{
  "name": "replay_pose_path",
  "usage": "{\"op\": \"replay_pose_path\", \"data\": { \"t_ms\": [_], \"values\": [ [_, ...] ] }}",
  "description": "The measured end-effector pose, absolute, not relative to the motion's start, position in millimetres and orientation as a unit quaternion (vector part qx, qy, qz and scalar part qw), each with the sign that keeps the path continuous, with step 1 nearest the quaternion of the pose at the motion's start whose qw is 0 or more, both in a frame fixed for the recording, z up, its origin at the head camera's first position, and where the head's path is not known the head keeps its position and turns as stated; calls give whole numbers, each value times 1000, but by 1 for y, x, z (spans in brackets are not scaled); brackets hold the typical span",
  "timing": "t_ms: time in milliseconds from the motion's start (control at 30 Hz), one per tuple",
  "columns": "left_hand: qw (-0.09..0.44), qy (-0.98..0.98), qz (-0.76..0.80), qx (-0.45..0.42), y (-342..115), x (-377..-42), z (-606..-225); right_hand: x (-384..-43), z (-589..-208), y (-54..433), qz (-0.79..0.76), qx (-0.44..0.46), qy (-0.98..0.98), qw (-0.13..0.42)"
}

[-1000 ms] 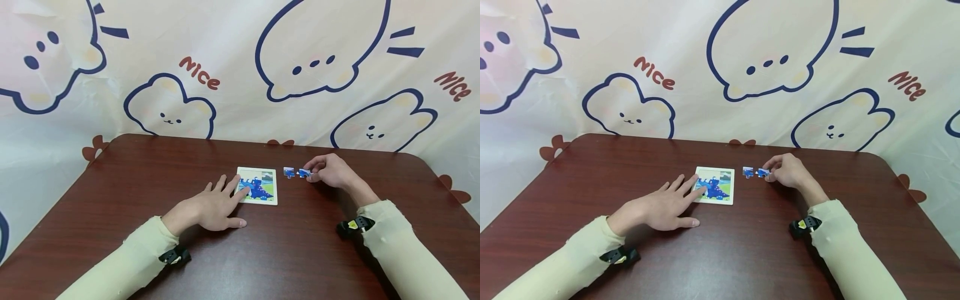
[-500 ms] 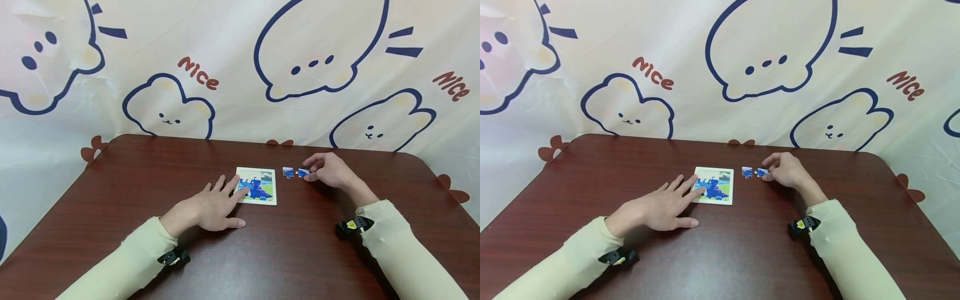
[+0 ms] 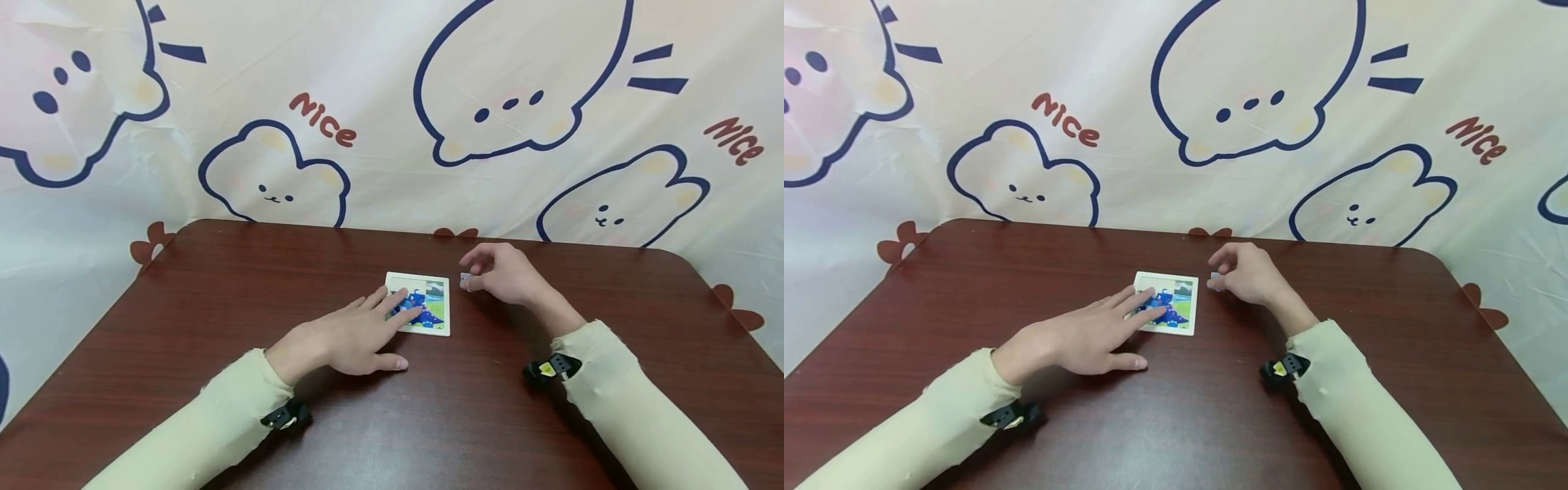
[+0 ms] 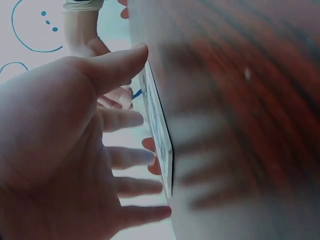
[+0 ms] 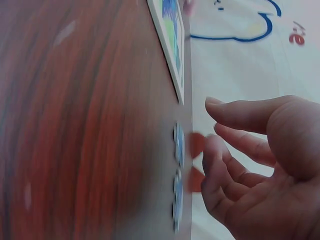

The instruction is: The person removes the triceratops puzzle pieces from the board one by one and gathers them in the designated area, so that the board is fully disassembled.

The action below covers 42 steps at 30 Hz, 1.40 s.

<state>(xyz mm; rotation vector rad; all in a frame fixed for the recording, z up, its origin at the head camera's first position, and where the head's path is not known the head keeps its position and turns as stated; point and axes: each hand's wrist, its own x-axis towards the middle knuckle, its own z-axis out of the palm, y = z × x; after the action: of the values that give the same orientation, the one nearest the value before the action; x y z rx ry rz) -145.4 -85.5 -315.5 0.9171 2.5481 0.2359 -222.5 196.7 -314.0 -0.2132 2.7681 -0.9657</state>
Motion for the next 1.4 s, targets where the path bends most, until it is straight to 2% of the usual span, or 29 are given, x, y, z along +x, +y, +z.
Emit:
{"op": "replay_pose_path", "data": {
  "t_ms": [400,933,1400],
  "values": [
    [210,898,76,378,-75,-151,-318,-221,-320,158,-307,-146,932,127],
    [207,899,43,383,-73,-151,-318,-223,-324,149,-290,-145,935,142],
    [197,900,25,387,-67,-151,-317,-222,-325,149,-276,-137,942,130]
  ]
}}
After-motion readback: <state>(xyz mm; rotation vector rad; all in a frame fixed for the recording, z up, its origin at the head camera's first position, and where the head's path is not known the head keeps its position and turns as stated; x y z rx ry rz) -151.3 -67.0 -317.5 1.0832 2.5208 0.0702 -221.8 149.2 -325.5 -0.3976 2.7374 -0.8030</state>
